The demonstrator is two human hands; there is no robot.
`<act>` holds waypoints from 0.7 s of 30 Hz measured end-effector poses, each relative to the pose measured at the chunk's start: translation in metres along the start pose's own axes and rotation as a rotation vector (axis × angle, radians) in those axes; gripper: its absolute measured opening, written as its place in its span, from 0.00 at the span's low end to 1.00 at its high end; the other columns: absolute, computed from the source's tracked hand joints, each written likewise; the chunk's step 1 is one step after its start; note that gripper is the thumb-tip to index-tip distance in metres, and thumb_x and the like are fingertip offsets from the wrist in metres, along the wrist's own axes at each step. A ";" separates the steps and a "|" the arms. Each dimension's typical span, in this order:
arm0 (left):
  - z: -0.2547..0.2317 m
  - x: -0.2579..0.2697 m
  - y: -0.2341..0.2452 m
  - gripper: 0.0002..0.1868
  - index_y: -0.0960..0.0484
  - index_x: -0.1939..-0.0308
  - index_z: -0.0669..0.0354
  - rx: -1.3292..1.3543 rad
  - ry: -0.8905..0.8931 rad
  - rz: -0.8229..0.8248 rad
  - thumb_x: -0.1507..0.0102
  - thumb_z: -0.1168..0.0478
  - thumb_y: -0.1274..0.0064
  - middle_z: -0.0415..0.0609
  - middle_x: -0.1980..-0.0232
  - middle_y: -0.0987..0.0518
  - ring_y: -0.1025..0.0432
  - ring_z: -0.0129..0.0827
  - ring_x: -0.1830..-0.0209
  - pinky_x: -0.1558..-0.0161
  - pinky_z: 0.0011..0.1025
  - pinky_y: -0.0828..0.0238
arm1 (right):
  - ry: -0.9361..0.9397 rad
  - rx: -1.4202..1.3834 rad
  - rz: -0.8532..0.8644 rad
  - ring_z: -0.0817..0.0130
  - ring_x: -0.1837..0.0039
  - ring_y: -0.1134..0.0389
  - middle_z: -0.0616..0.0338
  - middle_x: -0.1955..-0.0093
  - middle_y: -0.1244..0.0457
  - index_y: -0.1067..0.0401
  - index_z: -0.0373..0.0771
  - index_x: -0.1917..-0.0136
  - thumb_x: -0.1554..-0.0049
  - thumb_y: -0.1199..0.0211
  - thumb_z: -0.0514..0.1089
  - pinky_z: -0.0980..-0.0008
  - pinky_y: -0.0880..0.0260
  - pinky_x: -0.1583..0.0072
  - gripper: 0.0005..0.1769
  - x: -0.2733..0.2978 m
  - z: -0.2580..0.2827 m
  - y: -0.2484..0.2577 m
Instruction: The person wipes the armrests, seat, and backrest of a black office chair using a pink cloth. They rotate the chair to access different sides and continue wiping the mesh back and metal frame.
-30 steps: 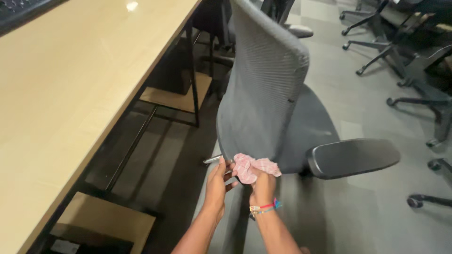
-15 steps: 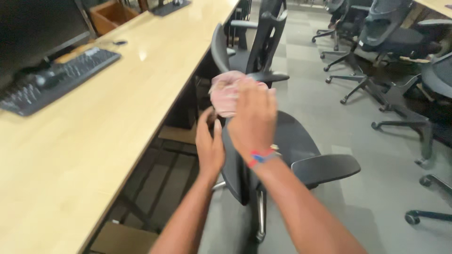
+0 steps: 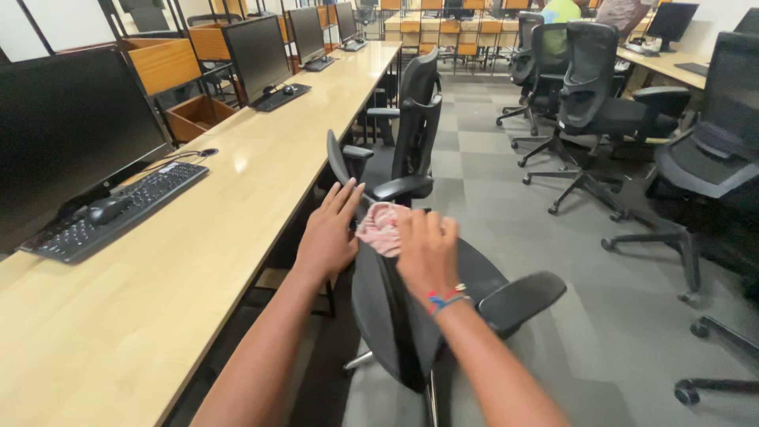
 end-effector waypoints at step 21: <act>-0.020 -0.035 -0.025 0.15 0.18 0.54 0.57 -0.125 -0.141 -0.169 0.29 0.50 0.51 0.49 0.56 0.22 0.30 0.46 0.47 0.24 0.47 0.49 | -0.414 0.144 0.058 0.47 0.42 0.35 0.46 0.51 0.35 0.28 0.34 0.51 0.43 0.31 0.61 0.35 0.50 0.30 0.27 0.030 -0.179 0.028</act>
Point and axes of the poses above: each hand's wrist, its own x-axis away from the middle knuckle, its own y-axis out of the back of the hand, z = x × y, the point moved 2 cm from there along -x, towards the middle knuckle
